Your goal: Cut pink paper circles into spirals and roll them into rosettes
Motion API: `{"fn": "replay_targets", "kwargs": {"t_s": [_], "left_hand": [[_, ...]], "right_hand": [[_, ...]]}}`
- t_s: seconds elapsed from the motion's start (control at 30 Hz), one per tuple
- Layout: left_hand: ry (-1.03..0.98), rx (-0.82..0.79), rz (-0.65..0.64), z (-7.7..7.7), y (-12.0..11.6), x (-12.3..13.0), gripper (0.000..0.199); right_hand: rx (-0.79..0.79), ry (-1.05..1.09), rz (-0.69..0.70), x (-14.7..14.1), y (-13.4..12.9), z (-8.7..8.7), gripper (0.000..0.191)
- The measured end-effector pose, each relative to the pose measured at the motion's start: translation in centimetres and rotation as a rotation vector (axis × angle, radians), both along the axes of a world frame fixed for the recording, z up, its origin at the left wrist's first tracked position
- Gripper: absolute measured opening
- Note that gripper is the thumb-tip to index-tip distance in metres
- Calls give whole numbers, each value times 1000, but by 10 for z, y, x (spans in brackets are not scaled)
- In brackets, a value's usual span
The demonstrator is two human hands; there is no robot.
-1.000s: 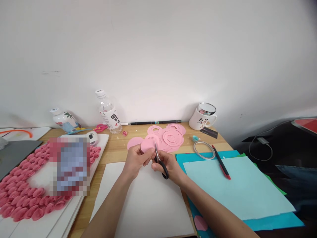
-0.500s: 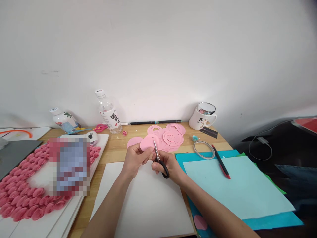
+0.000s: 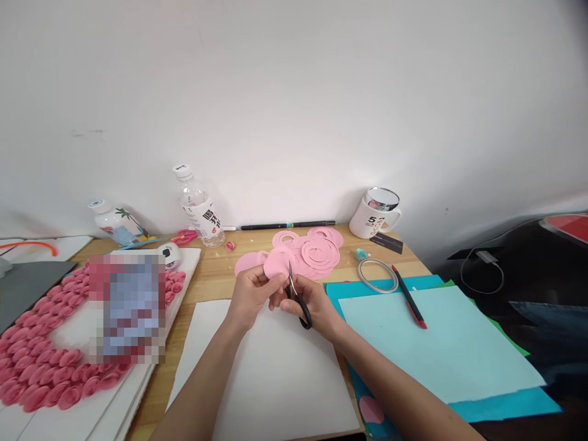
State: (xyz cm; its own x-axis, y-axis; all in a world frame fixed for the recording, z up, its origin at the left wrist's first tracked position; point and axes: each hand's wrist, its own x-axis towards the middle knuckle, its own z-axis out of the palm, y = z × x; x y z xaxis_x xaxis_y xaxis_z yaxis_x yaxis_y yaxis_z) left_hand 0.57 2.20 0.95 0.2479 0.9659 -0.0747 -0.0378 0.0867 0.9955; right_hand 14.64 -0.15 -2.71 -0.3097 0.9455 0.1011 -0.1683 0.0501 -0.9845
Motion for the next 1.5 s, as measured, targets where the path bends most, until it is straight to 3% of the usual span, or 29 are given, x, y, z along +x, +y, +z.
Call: {"fn": "replay_targets", "kwargs": {"t_s": [0.63,1.5], "left_hand": [[1,3,7,3,-1,2,18],[-62,29,-19,0,2,-3,21]], "right_hand": [[17,20,30,0,0,7,38],[-44,13,0,2,0,1,38]]}}
